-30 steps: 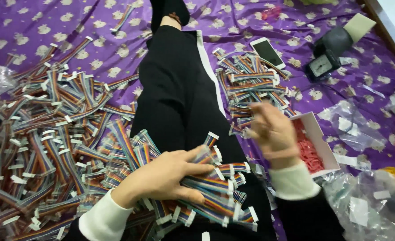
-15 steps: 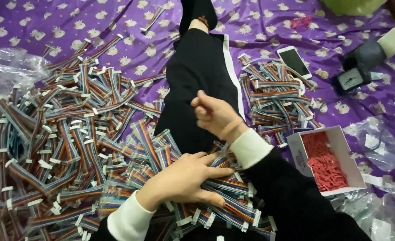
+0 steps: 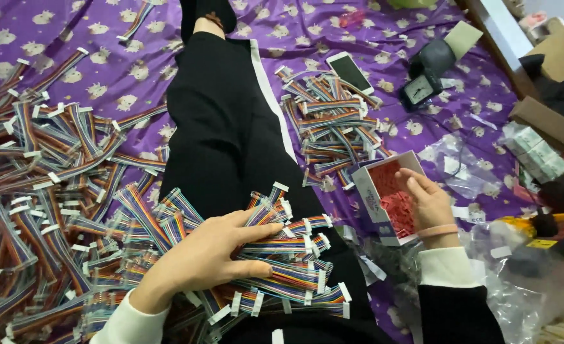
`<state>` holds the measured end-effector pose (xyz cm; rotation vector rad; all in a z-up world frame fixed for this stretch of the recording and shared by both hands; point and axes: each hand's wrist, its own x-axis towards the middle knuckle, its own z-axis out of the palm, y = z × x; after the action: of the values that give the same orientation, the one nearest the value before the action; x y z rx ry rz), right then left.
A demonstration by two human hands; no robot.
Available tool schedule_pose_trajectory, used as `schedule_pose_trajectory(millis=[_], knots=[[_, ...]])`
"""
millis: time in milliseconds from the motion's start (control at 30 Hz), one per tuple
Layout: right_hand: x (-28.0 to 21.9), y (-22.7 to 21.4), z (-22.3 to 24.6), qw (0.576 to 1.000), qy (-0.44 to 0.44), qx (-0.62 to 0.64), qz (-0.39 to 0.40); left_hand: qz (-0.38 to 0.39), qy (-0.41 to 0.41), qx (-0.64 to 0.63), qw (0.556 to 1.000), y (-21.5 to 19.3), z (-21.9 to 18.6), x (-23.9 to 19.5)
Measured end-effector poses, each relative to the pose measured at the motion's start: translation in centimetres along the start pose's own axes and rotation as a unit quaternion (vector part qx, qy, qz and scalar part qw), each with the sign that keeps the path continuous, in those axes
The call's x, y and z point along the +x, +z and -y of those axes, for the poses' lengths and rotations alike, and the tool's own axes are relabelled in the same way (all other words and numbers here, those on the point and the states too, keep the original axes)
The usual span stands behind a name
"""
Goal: Manually attaching small plastic connectors to the ends of multi-colored ribbon cable assemblies.
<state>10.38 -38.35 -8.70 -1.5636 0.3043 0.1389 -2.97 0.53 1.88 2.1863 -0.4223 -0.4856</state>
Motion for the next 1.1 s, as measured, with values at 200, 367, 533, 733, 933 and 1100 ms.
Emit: schedule_pose_trajectory(millis=[200, 367, 533, 733, 933, 1100], knots=[[-1.3, 0.9, 2.5, 0.832, 0.017, -0.555, -0.001, -0.017, -0.036, -0.021, 0.999, 0.0, -0.4, 0.4], [-0.7, -0.1, -1.2, 0.758, -0.051, -0.65, -0.007, -0.049, -0.107, -0.073, 0.99, 0.1, -1.4, 1.0], [-2.0, -1.5, -0.2, 0.785, -0.145, -0.598, -0.066, -0.113, -0.057, -0.085, 0.988, 0.3, -2.2, 1.1], [-4.1, 0.5, 3.5, 0.84, -0.187, -0.495, -0.115, -0.223, 0.039, -0.052, 0.973, 0.1, -4.4, 1.3], [-8.0, 7.4, 7.6, 0.97, -0.131, -0.205, 0.018, -0.272, 0.097, -0.073, 0.955, 0.2, -6.0, 2.0], [-11.3, 12.9, 7.6, 0.971, -0.015, 0.068, 0.228, -0.298, 0.101, -0.102, 0.944, 0.5, -6.9, 1.8]])
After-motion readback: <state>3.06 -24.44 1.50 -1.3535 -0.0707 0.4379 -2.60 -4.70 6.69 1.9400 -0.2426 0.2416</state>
